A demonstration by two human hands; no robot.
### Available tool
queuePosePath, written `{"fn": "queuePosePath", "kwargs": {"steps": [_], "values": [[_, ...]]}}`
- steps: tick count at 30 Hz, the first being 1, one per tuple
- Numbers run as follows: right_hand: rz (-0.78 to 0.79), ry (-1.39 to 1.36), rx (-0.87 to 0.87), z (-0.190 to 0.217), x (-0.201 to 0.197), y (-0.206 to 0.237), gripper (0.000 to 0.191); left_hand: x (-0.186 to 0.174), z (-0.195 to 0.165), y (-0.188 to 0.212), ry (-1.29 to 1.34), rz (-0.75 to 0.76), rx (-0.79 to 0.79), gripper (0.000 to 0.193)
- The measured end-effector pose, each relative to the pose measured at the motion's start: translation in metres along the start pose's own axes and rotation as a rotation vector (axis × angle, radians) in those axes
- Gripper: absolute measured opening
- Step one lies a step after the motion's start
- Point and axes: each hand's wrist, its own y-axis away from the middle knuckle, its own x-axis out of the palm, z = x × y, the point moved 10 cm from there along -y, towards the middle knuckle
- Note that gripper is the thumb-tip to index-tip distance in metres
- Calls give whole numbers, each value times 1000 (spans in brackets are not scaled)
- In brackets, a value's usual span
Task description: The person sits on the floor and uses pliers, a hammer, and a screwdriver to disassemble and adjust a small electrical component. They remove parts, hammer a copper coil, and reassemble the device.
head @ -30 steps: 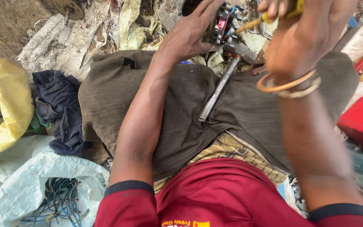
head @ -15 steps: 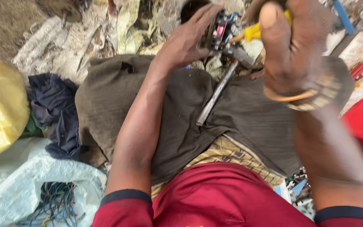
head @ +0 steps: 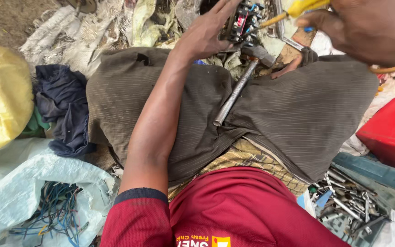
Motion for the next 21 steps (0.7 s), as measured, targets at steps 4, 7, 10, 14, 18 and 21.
{"fn": "queuePosePath", "kwargs": {"steps": [4, 7, 10, 14, 18, 21], "values": [[120, -138, 214, 4, 2, 5, 18, 8, 7, 2, -18, 36, -103, 112], [48, 6, -3, 36, -21, -5, 19, 12, 9, 2, -27, 38, -122, 113], [27, 239, 19, 45, -29, -10, 22, 9, 3, 2, -48, -18, -64, 115], [84, 80, -64, 54, -24, -6, 30, 11, 7, 6, -2, -9, -124, 114], [-132, -545, 222, 18, -11, 7, 26, 8, -4, 6, 33, -49, -69, 117], [-549, -1109, 171, 4, 11, 15, 24, 6, -11, 4, -103, -89, -62, 120]]}}
